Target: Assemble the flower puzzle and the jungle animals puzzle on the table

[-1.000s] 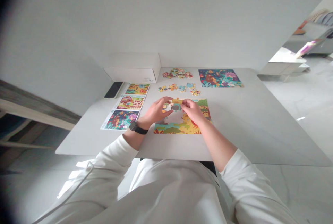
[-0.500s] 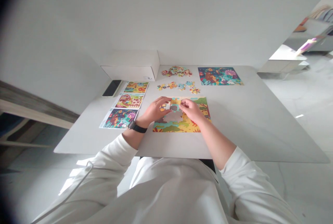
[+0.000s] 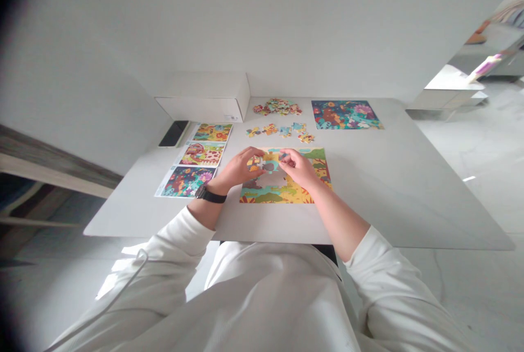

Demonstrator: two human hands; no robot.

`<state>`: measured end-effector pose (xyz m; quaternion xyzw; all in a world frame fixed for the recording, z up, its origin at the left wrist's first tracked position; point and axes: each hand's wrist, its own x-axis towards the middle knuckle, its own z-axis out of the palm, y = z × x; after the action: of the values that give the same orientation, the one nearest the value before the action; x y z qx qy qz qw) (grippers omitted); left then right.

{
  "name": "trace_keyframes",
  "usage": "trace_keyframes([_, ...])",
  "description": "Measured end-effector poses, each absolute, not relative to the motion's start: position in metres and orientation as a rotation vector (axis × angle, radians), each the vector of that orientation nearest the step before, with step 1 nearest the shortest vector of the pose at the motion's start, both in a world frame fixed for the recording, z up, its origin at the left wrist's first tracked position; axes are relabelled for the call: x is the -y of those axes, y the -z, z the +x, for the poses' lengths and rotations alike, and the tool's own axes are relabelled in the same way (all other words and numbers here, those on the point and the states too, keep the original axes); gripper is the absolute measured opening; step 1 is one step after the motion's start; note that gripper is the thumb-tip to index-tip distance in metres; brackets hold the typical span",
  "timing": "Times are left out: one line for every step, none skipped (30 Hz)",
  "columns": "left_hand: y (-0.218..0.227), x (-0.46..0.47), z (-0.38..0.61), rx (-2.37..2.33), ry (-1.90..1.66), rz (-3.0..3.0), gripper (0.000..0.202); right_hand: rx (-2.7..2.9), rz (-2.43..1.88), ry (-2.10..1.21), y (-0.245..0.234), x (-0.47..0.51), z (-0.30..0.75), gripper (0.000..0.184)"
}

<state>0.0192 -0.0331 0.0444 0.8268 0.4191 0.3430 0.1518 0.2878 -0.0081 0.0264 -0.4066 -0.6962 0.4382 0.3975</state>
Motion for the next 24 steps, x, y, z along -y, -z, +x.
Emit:
trace_keyframes([-0.045, 0.034, 0.018, -1.197, -0.971, 2.369, 0.045, 1.782, -1.031, -1.108, -0.027, 0.009, 0.288, 0.048])
trace_keyframes([-0.045, 0.034, 0.017, -1.193, -0.956, 2.362, 0.046, 1.8, -1.035, -1.109, -0.027, 0.009, 0.287, 0.047])
trace_keyframes([-0.045, 0.035, 0.016, -1.189, -0.939, 2.356, 0.046, 1.816, -1.038, -1.111, -0.028, 0.01, 0.287, 0.046])
trace_keyframes([-0.045, 0.036, 0.015, -1.185, -0.92, 2.354, 0.047, 1.832, -1.041, -1.115, -0.027, 0.01, 0.287, 0.045])
trace_keyframes([-0.046, 0.037, 0.014, -1.179, -0.899, 2.357, 0.048, 1.846, -1.043, -1.121, -0.027, 0.01, 0.287, 0.044])
trace_keyframes([-0.047, 0.038, 0.012, -1.172, -0.88, 2.366, 0.048, 1.857, -1.043, -1.13, -0.026, 0.011, 0.287, 0.044])
trace_keyframes([-0.048, 0.039, 0.011, -1.165, -0.864, 2.379, 0.048, 1.865, -1.042, -1.14, -0.026, 0.011, 0.286, 0.044])
trace_keyframes([-0.049, 0.04, 0.01, -1.16, -0.852, 2.391, 0.047, 1.872, -1.043, -1.15, -0.025, 0.012, 0.286, 0.044])
trace_keyframes([-0.05, 0.04, 0.008, -1.161, -0.843, 2.401, 0.044, 1.878, -1.044, -1.16, -0.024, 0.013, 0.285, 0.044])
trace_keyframes([-0.051, 0.041, 0.007, -1.168, -0.838, 2.408, 0.041, 1.884, -1.046, -1.166, -0.023, 0.013, 0.284, 0.044])
trace_keyframes([-0.052, 0.042, 0.006, -1.18, -0.835, 2.41, 0.038, 1.889, -1.048, -1.17, -0.022, 0.015, 0.283, 0.044])
trace_keyframes([-0.053, 0.043, 0.005, -1.191, -0.828, 2.411, 0.036, 1.895, -1.049, -1.172, -0.022, 0.016, 0.281, 0.043])
trace_keyframes([-0.053, 0.043, 0.003, -1.201, -0.821, 2.411, 0.033, 1.902, -1.05, -1.174, -0.021, 0.017, 0.28, 0.043])
trace_keyframes([-0.053, 0.043, 0.002, -1.209, -0.813, 2.411, 0.032, 1.91, -1.05, -1.177, -0.021, 0.019, 0.278, 0.043])
trace_keyframes([-0.053, 0.043, 0.002, -1.215, -0.803, 2.413, 0.032, 1.918, -1.052, -1.178, -0.021, 0.02, 0.277, 0.042])
trace_keyframes([-0.053, 0.043, 0.001, -1.219, -0.79, 2.417, 0.031, 1.928, -1.056, -1.176, -0.021, 0.022, 0.276, 0.042])
trace_keyframes([-0.051, 0.043, 0.0, -1.22, -0.772, 2.422, 0.03, 1.939, -1.062, -1.173, -0.022, 0.023, 0.275, 0.04])
trace_keyframes([-0.05, 0.042, 0.0, -1.219, -0.756, 2.427, 0.03, 1.95, -1.068, -1.17, -0.022, 0.024, 0.275, 0.039])
trace_keyframes([-0.048, 0.041, -0.001, -1.216, -0.741, 2.43, 0.03, 1.962, -1.073, -1.167, -0.022, 0.024, 0.275, 0.038])
trace_keyframes([-0.046, 0.04, -0.001, -1.211, -0.728, 2.432, 0.031, 1.974, -1.078, -1.165, -0.023, 0.025, 0.275, 0.037])
trace_keyframes([-0.044, 0.038, -0.001, -1.205, -0.721, 2.433, 0.031, 1.984, -1.083, -1.162, -0.023, 0.025, 0.275, 0.036])
trace_keyframes([-0.042, 0.037, -0.001, -1.199, -0.719, 2.435, 0.031, 1.995, -1.088, -1.157, -0.023, 0.025, 0.275, 0.036])
trace_keyframes([-0.04, 0.036, -0.001, -1.194, -0.719, 2.436, 0.031, 2.006, -1.093, -1.149, -0.023, 0.026, 0.275, 0.035])
trace_keyframes([-0.039, 0.035, -0.001, -1.189, -0.719, 2.438, 0.031, 2.017, -1.099, -1.139, -0.024, 0.026, 0.276, 0.035])
